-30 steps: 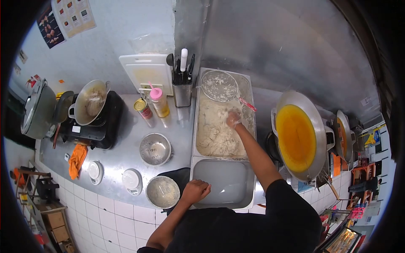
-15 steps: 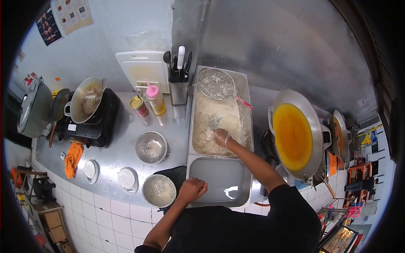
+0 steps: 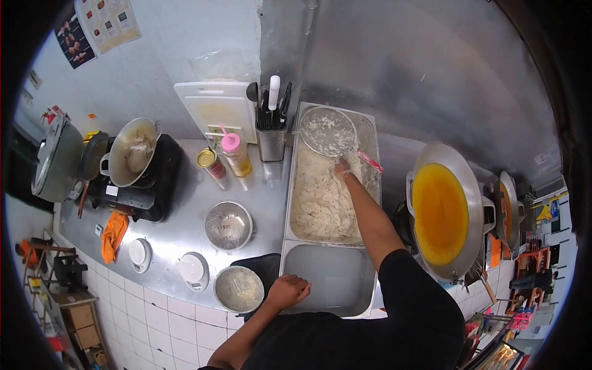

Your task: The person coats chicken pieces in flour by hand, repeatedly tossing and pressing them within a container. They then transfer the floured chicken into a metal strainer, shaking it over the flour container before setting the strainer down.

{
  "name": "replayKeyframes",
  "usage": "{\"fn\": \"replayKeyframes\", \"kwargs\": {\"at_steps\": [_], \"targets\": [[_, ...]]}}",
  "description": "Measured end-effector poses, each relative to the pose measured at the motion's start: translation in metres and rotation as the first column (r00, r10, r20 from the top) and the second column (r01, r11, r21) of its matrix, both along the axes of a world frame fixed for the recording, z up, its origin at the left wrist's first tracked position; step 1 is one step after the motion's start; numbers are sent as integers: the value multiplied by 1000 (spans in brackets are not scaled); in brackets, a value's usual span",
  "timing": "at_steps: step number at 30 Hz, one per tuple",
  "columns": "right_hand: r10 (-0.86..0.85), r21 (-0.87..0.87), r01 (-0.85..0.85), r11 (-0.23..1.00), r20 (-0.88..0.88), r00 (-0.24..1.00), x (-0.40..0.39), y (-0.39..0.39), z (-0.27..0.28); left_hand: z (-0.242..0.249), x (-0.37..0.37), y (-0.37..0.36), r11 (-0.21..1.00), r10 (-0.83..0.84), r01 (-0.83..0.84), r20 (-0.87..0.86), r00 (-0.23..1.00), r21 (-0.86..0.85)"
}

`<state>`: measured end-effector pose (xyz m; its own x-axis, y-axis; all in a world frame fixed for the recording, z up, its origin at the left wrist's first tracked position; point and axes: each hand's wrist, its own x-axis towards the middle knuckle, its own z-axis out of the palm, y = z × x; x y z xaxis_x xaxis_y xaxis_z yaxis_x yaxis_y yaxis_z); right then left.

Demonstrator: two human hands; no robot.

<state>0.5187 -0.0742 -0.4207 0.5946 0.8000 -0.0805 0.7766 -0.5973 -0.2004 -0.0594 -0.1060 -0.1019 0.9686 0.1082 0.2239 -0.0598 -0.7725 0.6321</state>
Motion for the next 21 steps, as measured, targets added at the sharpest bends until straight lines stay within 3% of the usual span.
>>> {"fn": "replayKeyframes", "kwargs": {"at_steps": [3, 6, 9, 11, 13, 16, 19, 21], "targets": [[330, -122, -332, 936, -33, 943, -36, 15, 26, 2, -2, 0, 1000, 0, 0, -15, 1000, 3], [578, -42, -583, 811, -96, 811, -103, 0, 48, 2, 0, 1, 1000, 15, -15, -7, 1000, -22], [683, 70, -700, 710, 172, 710, -215, -45, 94, 0, -1, -1, 999, 26, -26, 3, 1000, -39], [595, 97, -618, 780, 189, 781, -243, -67, 108, 0, -2, -1, 999, 25, -25, 8, 1000, -44], [498, -96, -522, 847, -198, 844, -262, -72, 207, -3, -1, -1, 998, 21, -19, 45, 999, -58], [524, -60, -528, 847, -70, 849, -262, -82, 218, -6, -3, -4, 997, 15, -10, 68, 998, -73], [435, -28, -435, 900, -1, 900, -234, -79, 239, -5, -5, -3, 997, 36, -31, 75, 997, -71], [301, -192, -291, 937, 26, 953, -216, -73, 255, -5, -4, -4, 997, 45, -39, 77, 996, -69]]}}
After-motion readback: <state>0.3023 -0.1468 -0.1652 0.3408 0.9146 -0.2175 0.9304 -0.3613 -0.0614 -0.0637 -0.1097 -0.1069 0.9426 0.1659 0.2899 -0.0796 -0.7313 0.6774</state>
